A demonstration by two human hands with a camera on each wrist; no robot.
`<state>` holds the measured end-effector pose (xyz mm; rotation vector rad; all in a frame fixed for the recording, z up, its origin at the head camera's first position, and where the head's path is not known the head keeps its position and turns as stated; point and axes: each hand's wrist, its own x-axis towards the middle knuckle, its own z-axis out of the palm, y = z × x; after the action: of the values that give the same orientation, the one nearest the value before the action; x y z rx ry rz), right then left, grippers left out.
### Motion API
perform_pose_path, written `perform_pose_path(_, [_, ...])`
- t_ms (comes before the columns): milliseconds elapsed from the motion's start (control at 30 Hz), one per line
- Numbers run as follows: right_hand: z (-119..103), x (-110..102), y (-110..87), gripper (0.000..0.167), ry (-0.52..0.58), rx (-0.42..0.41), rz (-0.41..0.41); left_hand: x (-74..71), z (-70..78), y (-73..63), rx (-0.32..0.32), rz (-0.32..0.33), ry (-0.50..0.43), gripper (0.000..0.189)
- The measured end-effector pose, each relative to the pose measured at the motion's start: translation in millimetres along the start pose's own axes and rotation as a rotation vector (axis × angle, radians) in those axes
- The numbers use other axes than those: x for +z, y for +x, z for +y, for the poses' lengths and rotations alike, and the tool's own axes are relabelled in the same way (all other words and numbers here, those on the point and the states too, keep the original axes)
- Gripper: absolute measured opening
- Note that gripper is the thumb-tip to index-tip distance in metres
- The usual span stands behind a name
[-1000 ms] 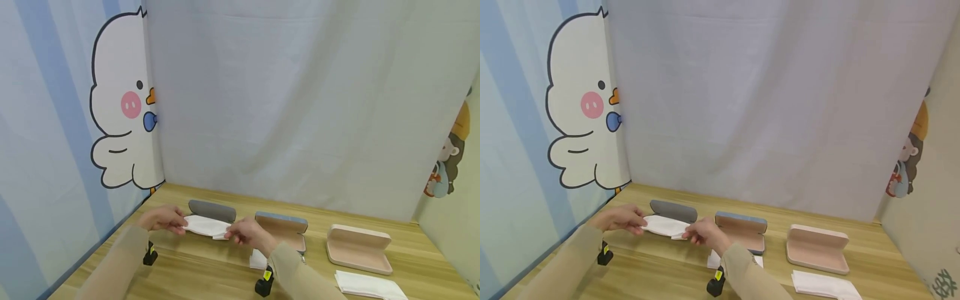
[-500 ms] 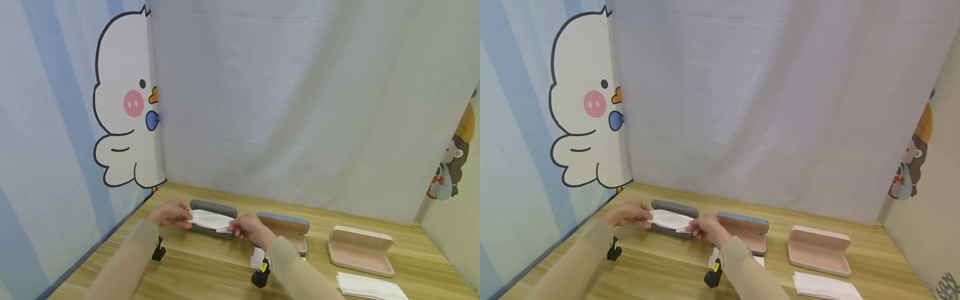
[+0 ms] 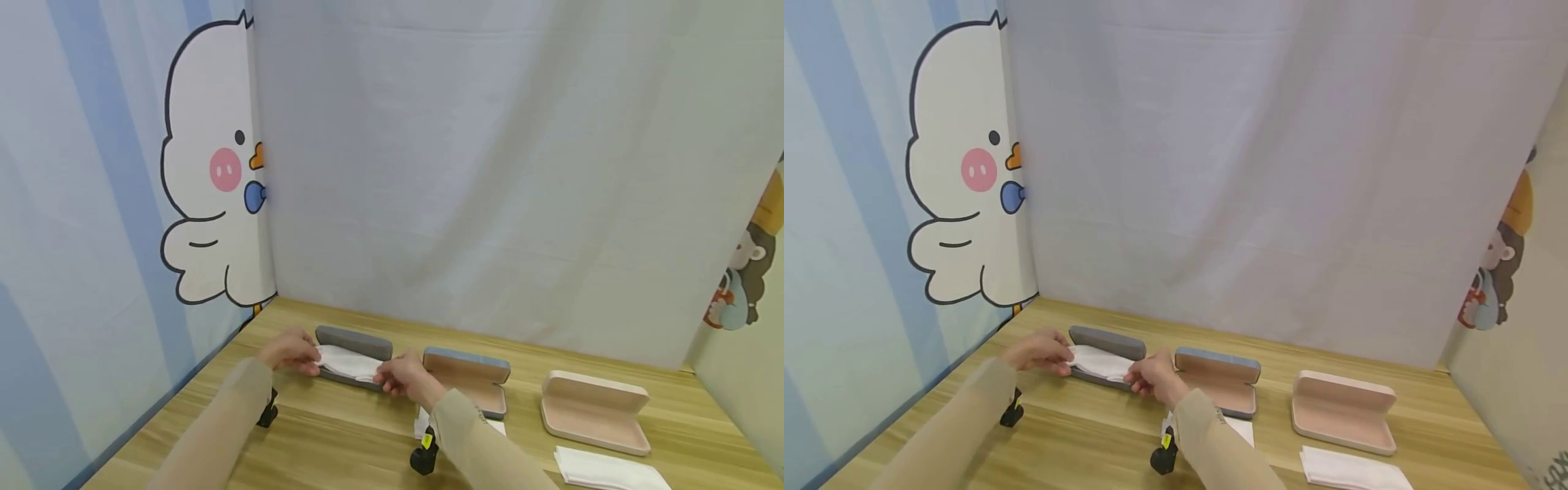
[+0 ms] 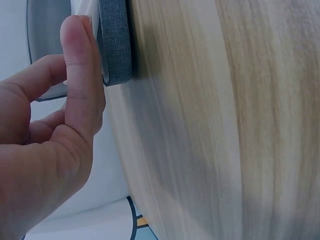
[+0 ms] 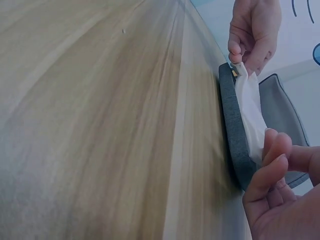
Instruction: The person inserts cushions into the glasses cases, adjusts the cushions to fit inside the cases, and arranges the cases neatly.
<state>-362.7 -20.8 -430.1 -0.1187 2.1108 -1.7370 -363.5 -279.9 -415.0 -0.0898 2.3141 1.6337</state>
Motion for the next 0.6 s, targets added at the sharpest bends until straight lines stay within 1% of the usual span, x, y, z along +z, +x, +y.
perform_pose_path(133, [0, 3, 0.1, 0.015, 0.010, -0.009, 0.025, 3.1, -0.4, 2.5, -0.021, 0.031, 0.034, 0.018])
perform_pose_path(333, [2, 7, -1.3, 0.017, -0.034, -0.038, 0.077, 6.8, 0.1, 1.4, -0.017, 0.085, 0.108, 0.024])
perform_pose_path(467, [3, 10, -2.5, 0.017, -0.051, -0.060, 0.105, 9.3, 0.2, 1.7, 0.007, 0.108, 0.128, 0.019])
perform_pose_path(600, [5, 12, -1.9, 0.017, -0.069, -0.069, 0.135, 11.4, 0.9, 2.0, 0.033, 0.140, 0.196, 0.010])
